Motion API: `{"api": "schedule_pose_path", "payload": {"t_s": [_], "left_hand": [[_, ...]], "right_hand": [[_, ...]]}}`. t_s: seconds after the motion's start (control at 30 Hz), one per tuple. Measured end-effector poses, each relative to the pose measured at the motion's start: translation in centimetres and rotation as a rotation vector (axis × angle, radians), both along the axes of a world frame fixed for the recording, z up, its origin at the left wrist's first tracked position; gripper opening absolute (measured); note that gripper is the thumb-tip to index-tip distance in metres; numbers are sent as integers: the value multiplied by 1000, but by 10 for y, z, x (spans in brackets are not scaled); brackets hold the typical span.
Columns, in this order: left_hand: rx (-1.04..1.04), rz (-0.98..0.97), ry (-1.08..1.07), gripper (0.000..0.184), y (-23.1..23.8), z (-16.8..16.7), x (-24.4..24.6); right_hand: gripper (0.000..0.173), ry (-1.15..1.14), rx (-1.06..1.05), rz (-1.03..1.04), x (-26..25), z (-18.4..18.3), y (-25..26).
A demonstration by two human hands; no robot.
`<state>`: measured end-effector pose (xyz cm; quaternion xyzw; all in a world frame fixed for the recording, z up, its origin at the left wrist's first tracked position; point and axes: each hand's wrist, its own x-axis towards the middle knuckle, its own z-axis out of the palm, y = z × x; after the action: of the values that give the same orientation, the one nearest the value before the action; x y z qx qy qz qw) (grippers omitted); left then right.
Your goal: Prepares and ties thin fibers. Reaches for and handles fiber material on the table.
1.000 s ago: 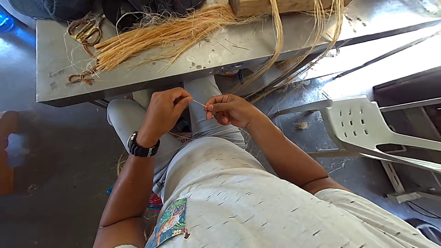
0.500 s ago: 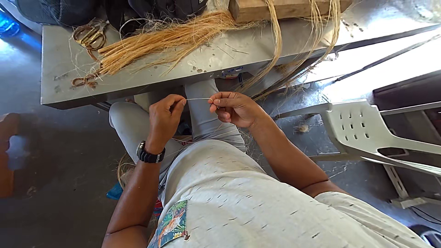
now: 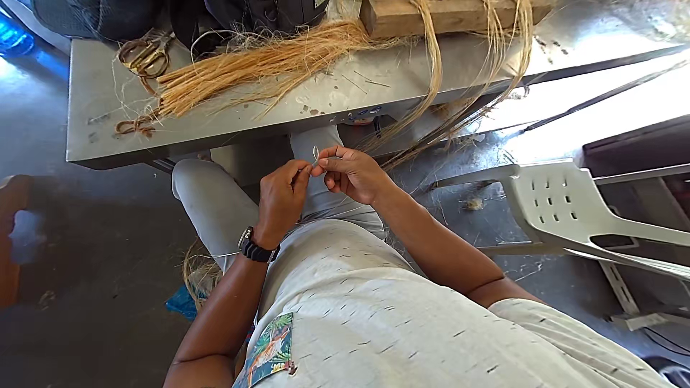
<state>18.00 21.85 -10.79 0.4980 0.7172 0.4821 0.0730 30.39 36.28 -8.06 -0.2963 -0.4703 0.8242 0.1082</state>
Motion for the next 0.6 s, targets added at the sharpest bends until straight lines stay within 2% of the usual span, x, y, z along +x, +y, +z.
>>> {"api": "schedule_pose_path", "payload": {"t_s": [0.13, 0.37, 0.6], "left_hand": [[0, -18, 0, 15, 1, -1, -1], [21, -59, 45, 15, -1, 2, -1], [-3, -134, 53, 13, -1, 6, -6]], "right_hand": [[14, -6, 2, 60, -3, 2, 8], [13, -25, 147, 66, -2, 5, 16], [14, -2, 140, 96, -1, 10, 19]]}}
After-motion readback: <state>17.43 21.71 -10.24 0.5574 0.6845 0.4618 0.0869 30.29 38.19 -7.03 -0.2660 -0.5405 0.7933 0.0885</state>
